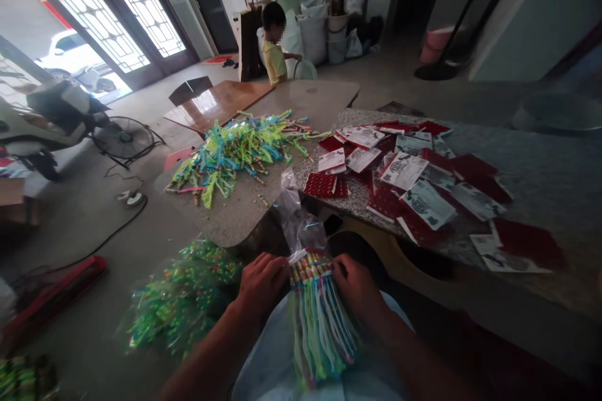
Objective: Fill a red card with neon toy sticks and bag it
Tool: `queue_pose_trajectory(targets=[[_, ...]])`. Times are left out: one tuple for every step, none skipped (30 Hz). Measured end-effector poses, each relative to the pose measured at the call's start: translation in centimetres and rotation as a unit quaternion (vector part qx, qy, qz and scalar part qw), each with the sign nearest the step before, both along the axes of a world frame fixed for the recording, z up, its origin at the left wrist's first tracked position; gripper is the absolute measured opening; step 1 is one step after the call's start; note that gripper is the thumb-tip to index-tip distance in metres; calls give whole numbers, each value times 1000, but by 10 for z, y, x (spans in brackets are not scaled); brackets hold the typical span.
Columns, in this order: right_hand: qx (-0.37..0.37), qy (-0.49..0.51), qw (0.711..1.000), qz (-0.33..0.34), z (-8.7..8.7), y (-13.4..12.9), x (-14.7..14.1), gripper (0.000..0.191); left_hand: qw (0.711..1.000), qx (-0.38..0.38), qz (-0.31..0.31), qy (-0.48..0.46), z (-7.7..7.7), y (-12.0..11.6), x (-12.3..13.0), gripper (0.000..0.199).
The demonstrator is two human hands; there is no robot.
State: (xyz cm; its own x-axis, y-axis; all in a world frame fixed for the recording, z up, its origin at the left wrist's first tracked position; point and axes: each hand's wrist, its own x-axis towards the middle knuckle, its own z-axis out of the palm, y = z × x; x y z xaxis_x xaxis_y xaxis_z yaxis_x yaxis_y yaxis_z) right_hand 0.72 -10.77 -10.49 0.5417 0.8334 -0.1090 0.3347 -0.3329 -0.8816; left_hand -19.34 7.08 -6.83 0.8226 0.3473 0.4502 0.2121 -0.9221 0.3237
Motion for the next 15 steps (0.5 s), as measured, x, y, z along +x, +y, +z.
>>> queue_pose_trajectory(targets=[[-1, -2, 1000, 5, 0, 0, 2, 28, 999, -21, 24, 2, -6, -1, -5, 10], [-1, -8, 1000, 9, -1, -1, 4, 27, 998, -44, 48, 7, -12, -2, -8, 11], [-2, -15, 1000, 13, -1, -1, 6, 26, 995, -67, 68, 13, -18, -3, -10, 12], [-4, -22, 1000, 16, -2, -1, 8, 26, 992, -91, 80, 20, -23, -5, -11, 13], [-9, -27, 999, 19, -3, -2, 10, 26, 989, -113, 88, 27, -27, -6, -11, 14], [-14, -28, 999, 19, -4, -2, 11, 26, 986, -134, 93, 31, -30, -7, -10, 15], [-18, -28, 999, 17, -5, -3, 12, 25, 983, -154, 96, 35, -32, -8, -9, 16], [-21, -27, 999, 13, -6, -4, 12, 26, 979, -174, 96, 39, -33, -8, -7, 17], [-23, -25, 999, 4, -7, -5, 12, 26, 975, -193, 97, 47, -34, -9, -6, 17], [-25, -19, 999, -8, -8, -6, 11, 26, 971, -210, 97, 57, -33, -9, -5, 17], [-28, -11, 999, -23, -8, -7, 10, 27, 967, -226, 93, 69, -32, -10, -3, 16], [-31, 0, 999, -40, -8, -8, 8, 28, 964, -239, 85, 81, -30, -11, -2, 15], [-32, 13, 998, -61, -9, -9, 5, 29, 961, -249, 78, 88, -28, -14, -1, 13], [-30, 26, 996, -82, -9, -11, 2, 31, 960, -255, 73, 90, -25, -16, -1, 11], [-23, 39, 994, -103, -9, -12, -1, 33, 960, -257, 70, 89, -22, -20, 0, 10]])
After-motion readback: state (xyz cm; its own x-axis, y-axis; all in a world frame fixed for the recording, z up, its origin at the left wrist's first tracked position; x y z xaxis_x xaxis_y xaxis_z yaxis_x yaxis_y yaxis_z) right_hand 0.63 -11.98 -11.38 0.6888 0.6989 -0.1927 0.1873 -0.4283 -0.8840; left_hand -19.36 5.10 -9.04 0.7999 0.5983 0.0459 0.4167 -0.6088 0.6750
